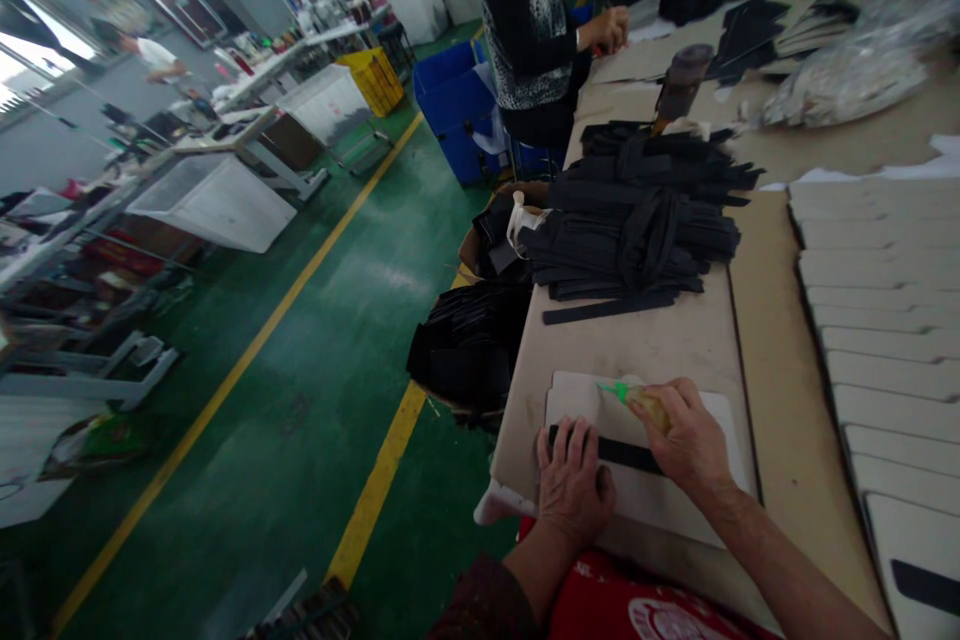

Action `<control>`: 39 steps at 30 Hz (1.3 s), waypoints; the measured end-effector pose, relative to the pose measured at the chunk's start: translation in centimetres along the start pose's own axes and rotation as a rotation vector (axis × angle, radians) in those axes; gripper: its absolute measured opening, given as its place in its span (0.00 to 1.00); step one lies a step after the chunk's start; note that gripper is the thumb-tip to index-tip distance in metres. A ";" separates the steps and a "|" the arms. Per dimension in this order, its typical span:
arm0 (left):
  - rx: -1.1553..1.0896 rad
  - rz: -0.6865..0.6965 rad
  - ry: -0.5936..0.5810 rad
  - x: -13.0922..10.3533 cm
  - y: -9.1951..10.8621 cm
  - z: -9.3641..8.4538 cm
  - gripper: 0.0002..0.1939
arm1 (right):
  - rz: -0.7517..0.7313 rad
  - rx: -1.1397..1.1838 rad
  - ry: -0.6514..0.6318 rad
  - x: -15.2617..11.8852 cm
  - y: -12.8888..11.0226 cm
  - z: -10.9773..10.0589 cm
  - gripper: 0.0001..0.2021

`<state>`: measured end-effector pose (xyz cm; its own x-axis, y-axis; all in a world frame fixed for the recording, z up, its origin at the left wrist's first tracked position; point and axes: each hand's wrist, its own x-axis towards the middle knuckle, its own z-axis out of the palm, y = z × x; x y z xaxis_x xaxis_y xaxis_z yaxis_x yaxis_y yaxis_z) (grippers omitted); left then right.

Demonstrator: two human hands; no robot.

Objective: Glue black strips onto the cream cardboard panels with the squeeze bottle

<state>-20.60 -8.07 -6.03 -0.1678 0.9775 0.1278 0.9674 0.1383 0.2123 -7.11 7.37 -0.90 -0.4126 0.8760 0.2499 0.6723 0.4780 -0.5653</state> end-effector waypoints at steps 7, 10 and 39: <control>-0.001 -0.006 0.001 0.1 0.1 -0.1 0.30 | -0.029 -0.028 0.006 -0.2 -0.1 -0.3 0.11; -0.001 -0.007 0.000 0.0 0.1 -0.2 0.29 | -0.025 -0.040 0.040 -0.5 0.4 -1.0 0.11; 0.013 -0.005 -0.010 0.0 0.0 0.0 0.29 | 0.050 -0.071 0.123 -1.4 3.0 -3.1 0.17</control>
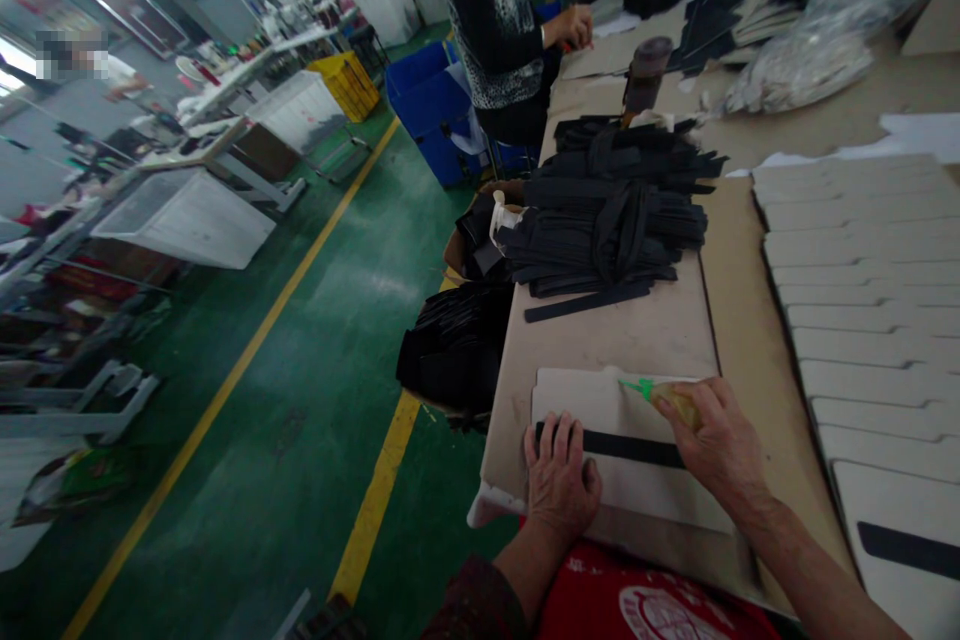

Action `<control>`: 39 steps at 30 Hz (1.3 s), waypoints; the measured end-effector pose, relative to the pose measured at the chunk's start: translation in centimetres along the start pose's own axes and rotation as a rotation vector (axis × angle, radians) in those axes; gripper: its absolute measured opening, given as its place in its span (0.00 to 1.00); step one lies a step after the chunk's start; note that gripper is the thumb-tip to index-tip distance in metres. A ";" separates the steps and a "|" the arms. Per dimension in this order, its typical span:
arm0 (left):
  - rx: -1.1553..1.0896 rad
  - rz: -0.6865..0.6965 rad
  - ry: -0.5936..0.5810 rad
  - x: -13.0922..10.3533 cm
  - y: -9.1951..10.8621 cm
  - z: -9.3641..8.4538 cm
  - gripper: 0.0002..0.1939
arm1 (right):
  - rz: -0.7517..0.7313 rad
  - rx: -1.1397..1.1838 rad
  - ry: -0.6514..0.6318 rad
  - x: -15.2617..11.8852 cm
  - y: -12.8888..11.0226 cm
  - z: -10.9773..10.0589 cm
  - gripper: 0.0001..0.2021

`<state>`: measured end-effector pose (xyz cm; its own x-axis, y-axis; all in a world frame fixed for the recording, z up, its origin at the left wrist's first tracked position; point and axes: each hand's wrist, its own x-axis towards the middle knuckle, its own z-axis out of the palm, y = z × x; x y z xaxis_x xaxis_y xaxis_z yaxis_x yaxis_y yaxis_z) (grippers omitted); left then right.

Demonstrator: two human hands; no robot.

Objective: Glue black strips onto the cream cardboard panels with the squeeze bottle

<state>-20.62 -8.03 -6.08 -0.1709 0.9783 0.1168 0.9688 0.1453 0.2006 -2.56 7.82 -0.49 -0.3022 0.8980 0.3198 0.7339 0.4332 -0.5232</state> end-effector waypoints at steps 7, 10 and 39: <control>-0.012 -0.003 0.025 0.1 0.1 0.0 0.29 | 0.036 -0.045 -0.017 -0.1 0.8 -0.9 0.19; -0.016 -0.013 0.007 0.1 0.1 -0.2 0.29 | 0.070 -0.040 0.016 -0.4 1.3 -1.4 0.19; -0.010 -0.014 -0.012 0.2 -0.2 -0.1 0.30 | 0.230 -0.174 0.162 -2.9 5.9 -4.8 0.28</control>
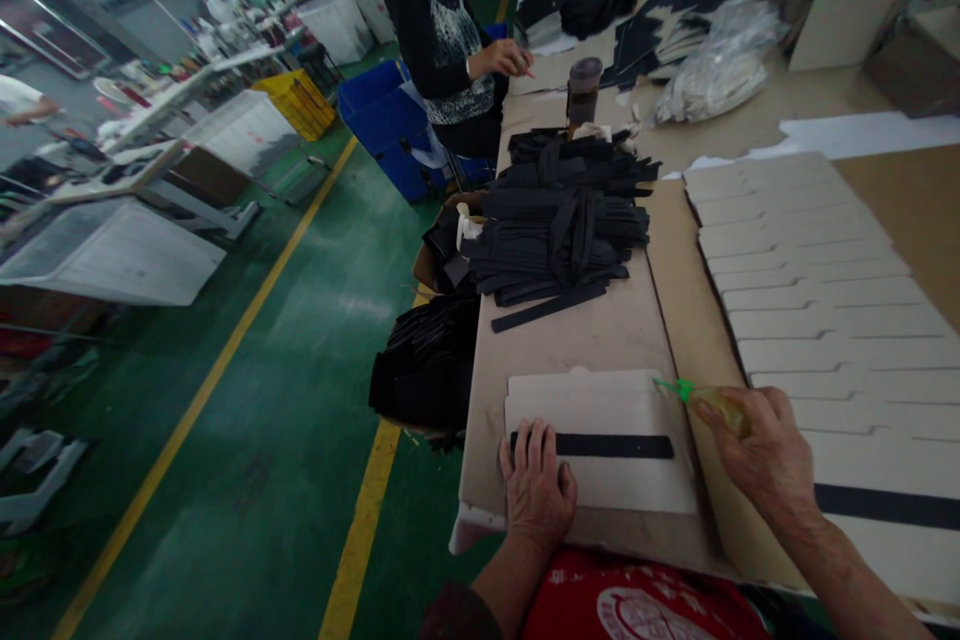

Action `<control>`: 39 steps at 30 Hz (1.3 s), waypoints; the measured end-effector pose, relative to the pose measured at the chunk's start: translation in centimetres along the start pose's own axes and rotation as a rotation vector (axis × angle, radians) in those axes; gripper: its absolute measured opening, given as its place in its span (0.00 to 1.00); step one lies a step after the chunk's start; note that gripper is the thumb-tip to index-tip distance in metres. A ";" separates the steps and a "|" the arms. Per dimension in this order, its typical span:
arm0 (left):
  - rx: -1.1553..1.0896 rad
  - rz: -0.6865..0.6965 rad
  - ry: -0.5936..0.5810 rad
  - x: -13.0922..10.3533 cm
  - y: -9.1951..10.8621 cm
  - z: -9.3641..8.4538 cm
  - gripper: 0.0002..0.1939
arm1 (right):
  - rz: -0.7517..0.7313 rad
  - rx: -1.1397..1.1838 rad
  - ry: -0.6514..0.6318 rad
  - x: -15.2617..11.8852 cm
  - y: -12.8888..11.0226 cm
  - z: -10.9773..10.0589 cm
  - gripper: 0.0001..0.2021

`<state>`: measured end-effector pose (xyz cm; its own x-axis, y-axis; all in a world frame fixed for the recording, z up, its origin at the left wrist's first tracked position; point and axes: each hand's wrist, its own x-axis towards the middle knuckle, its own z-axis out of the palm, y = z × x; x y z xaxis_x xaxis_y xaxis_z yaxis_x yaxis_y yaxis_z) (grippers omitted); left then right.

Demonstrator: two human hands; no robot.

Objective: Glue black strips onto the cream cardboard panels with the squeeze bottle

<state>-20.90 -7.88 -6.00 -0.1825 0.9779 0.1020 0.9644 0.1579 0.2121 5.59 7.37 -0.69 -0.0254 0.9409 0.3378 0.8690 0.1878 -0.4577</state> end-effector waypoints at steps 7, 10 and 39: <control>0.035 0.007 -0.002 0.1 0.0 -0.1 0.30 | -0.057 0.077 0.012 -0.2 -0.1 1.1 0.24; 0.027 0.003 -0.005 0.0 -0.1 0.1 0.30 | -0.092 0.099 -0.019 -0.1 -0.2 1.2 0.22; -0.048 -0.026 0.011 0.0 0.0 0.3 0.29 | -0.083 0.304 -0.145 -0.7 -6.1 4.4 0.15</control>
<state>-20.85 -7.87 -6.29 -0.2100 0.9719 0.1060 0.9490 0.1766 0.2610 -1.86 6.81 -1.74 -0.1792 0.9450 0.2737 0.6745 0.3205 -0.6651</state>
